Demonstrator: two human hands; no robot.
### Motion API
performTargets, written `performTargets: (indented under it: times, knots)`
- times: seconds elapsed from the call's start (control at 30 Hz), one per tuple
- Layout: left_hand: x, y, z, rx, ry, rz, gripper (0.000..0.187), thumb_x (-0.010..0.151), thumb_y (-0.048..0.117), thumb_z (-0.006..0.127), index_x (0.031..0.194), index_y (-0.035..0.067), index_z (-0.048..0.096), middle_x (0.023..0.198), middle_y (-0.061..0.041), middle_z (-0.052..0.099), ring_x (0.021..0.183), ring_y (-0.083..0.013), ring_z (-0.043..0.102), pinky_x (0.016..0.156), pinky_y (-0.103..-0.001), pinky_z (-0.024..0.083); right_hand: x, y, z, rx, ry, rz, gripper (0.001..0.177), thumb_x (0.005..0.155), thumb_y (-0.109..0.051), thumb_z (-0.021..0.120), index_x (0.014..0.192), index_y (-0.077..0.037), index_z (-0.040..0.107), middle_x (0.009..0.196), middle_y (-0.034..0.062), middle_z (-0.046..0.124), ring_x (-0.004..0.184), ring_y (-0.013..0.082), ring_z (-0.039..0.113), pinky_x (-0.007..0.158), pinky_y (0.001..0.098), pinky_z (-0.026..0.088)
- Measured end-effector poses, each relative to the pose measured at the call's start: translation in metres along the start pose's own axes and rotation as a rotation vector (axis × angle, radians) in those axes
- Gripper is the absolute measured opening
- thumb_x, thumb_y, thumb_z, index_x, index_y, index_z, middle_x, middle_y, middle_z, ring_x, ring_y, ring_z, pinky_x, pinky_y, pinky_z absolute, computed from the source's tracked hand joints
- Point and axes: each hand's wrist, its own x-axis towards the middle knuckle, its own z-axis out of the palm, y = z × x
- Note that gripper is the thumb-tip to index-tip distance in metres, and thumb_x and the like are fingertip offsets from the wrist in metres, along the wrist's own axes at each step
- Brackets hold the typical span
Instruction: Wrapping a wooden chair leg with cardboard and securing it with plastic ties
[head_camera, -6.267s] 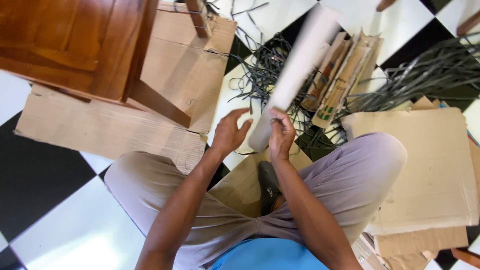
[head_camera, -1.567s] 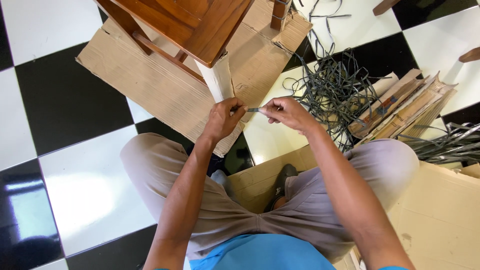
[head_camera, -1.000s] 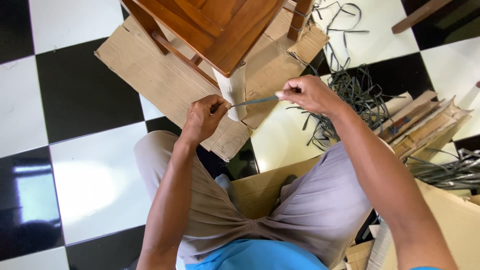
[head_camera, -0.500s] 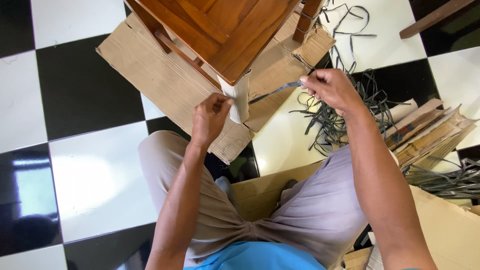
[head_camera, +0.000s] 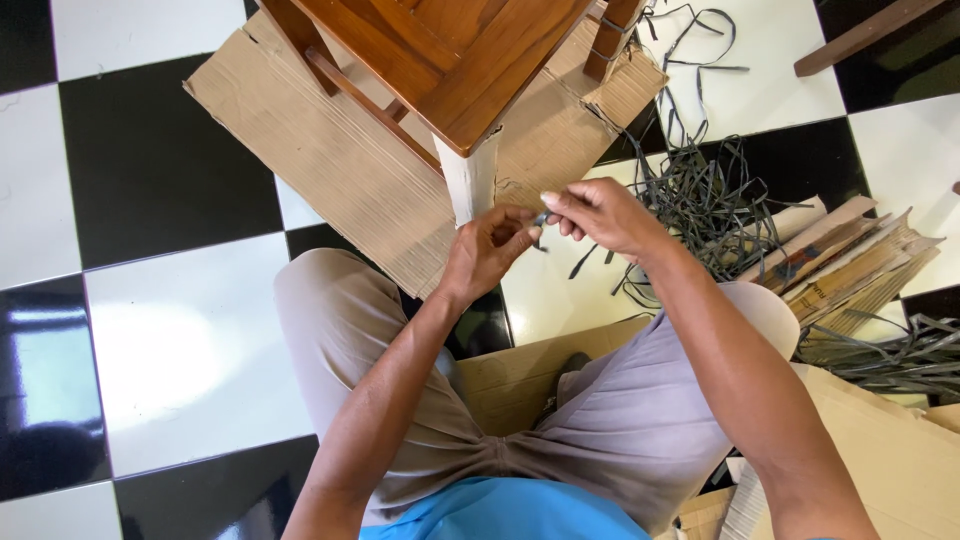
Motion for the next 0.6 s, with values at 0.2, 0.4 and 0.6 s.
performTargets:
  times: [0.2, 0.4, 0.6]
  knots:
    - [0.000, -0.006, 0.007, -0.214, 0.011, -0.013, 0.024, 0.088, 0.021, 0.085, 0.108, 0.011, 0.076, 0.088, 0.000, 0.072, 0.087, -0.0084, 0.068, 0.085, -0.029, 0.057, -0.004, -0.004, 0.013, -0.038, 0.036, -0.024, 0.039, 0.104, -0.031, 0.068, 0.087, 0.003, 0.073, 0.063, 0.0109, 0.062, 0.058, 0.0125, 0.056, 0.054, 0.0232, 0.051]
    - [0.005, -0.023, 0.001, -0.363, -0.010, -0.042, 0.019, 0.094, 0.013, 0.078, 0.109, 0.004, 0.072, 0.086, -0.003, 0.068, 0.081, -0.0082, 0.066, 0.073, -0.023, 0.058, -0.002, -0.002, 0.011, -0.025, 0.013, -0.063, 0.025, 0.099, -0.024, 0.073, 0.090, -0.001, 0.074, 0.070, 0.0099, 0.068, 0.062, 0.0111, 0.058, 0.060, 0.0235, 0.053]
    - [0.003, -0.026, 0.006, -0.373, -0.087, -0.059, 0.031, 0.087, 0.011, 0.085, 0.113, 0.003, 0.070, 0.091, -0.007, 0.071, 0.086, -0.0114, 0.069, 0.078, -0.026, 0.060, -0.005, -0.001, 0.011, -0.033, 0.050, -0.081, 0.021, 0.099, -0.023, 0.075, 0.093, -0.003, 0.074, 0.073, 0.0092, 0.070, 0.063, 0.0099, 0.060, 0.062, 0.0229, 0.054]
